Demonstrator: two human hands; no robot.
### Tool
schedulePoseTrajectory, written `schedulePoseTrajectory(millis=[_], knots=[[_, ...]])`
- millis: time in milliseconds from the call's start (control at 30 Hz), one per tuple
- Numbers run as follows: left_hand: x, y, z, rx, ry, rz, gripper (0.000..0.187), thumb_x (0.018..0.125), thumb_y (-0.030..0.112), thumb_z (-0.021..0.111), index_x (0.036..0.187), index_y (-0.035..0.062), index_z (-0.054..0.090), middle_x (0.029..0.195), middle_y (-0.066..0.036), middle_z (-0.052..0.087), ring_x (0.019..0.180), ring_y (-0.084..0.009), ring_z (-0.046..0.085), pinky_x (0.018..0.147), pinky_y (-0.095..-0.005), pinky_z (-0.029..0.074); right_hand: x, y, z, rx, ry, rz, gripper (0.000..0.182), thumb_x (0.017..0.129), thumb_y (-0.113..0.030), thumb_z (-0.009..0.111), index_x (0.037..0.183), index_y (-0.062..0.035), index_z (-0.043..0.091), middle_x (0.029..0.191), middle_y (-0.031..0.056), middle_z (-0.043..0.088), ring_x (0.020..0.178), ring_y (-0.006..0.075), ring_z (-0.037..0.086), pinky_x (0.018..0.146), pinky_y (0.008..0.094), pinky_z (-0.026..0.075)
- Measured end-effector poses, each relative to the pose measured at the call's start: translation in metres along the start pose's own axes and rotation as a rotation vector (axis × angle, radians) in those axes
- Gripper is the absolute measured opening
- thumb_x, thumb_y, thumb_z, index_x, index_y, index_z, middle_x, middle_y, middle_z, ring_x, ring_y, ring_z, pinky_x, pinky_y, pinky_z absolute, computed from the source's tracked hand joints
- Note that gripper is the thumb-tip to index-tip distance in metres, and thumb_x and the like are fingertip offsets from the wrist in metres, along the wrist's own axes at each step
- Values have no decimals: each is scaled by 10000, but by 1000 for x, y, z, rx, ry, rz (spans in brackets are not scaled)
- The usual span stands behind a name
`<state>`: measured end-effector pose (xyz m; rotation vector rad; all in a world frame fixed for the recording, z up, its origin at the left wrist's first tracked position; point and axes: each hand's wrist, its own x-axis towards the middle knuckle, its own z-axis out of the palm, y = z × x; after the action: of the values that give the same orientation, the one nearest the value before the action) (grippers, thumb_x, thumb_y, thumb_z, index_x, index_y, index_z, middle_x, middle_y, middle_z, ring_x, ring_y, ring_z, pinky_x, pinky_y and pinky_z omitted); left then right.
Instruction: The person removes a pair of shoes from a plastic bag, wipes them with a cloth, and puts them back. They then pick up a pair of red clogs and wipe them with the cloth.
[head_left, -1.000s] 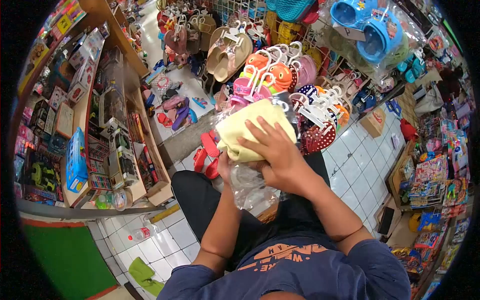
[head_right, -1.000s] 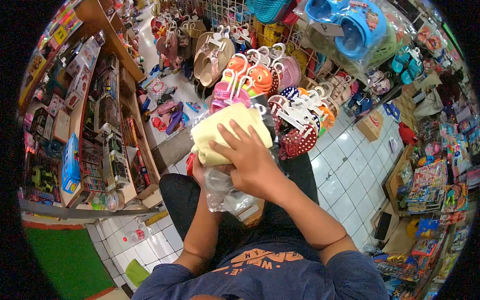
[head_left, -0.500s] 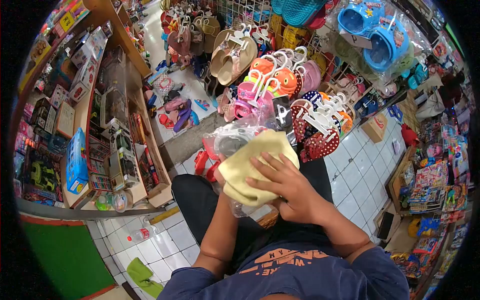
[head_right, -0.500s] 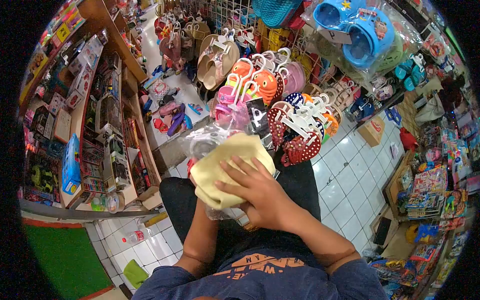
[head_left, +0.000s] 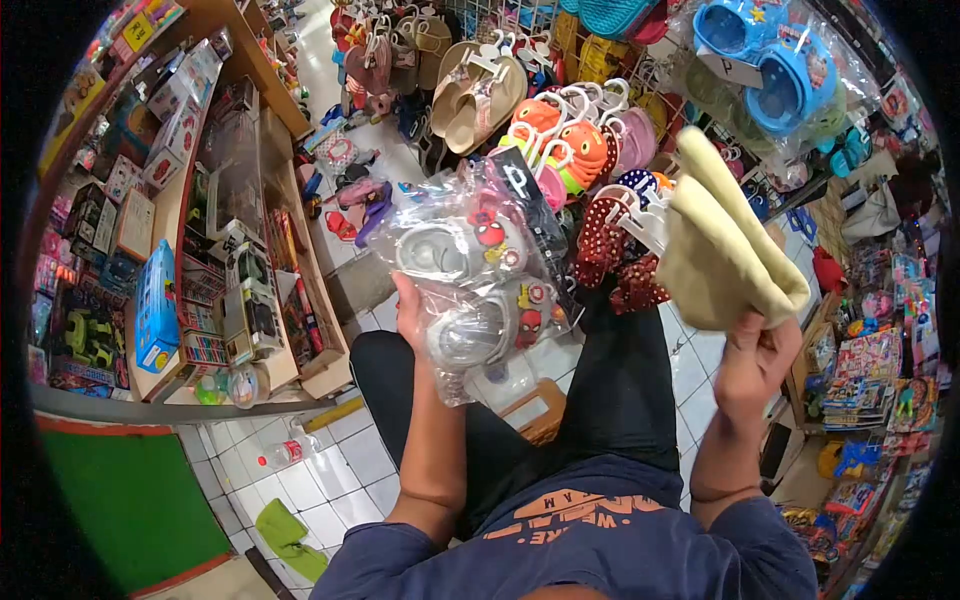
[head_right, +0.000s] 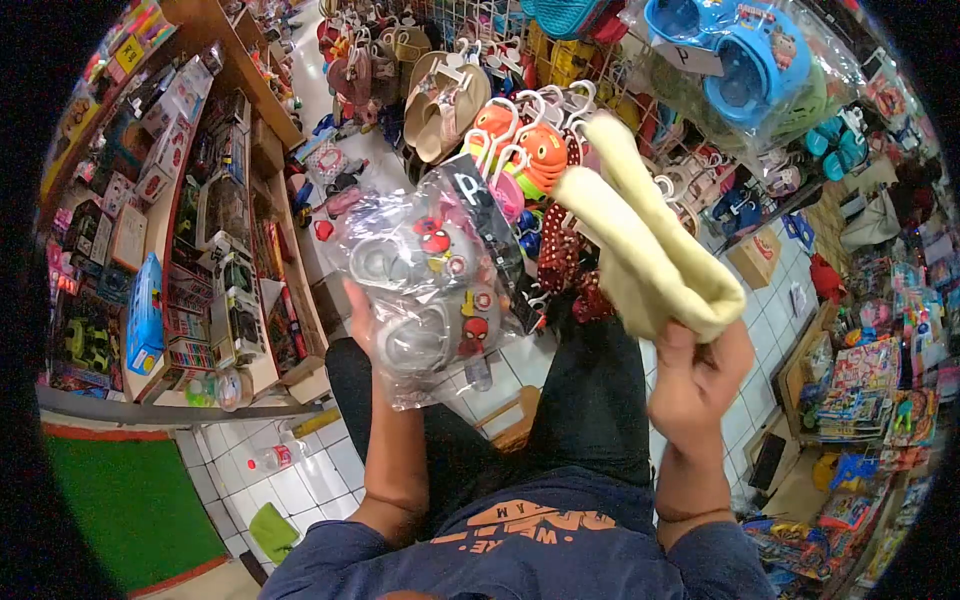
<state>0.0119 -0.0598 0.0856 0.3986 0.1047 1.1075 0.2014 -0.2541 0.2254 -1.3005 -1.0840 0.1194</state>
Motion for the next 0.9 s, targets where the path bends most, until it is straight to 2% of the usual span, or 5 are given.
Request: schedulePoseTrajectory(millis=[133,233,467,667,900], knots=[[-4,-14,-3,-102,-118,-120,765,985,596,362,1477,13,304,1453,-212,428,1302,-386,470,1069,-547,405,27,18,66,-256,-377,-285,564,786,-48,653,1338,-26,543,1375,221,538,1322,380,480,1116,472,348],[-7,-24,-38,-377,-196,-132,795,976,648,320,1497,49,289,1499,-184,391,1324,-369,454,1084,-534,396,0,35,112,-533,-823,-255,695,822,-327,698,1443,-129,456,1568,201,270,1443,424,240,1142,608,188],[-18,-6,-58,-439,-270,-168,862,941,700,331,1511,57,269,1515,-209,357,1350,-407,414,1115,-556,351,-5,57,109,-293,-922,-218,572,900,-195,627,1435,-91,454,1572,158,293,1455,399,239,1162,561,204],[-21,3,-59,-79,-44,-39,731,961,539,468,1446,-2,385,1404,-199,495,1211,-348,560,1024,-470,456,13,56,84,-215,-386,-75,503,859,-141,711,1311,-10,532,1407,197,511,1353,361,443,1127,430,334],[-31,11,-44,280,-10,-286,693,967,513,479,1428,0,415,1380,-180,514,1176,-314,577,997,-432,465,-2,80,69,375,-474,615,812,785,-204,807,1438,-16,362,1406,180,486,1354,257,428,1107,389,343]])
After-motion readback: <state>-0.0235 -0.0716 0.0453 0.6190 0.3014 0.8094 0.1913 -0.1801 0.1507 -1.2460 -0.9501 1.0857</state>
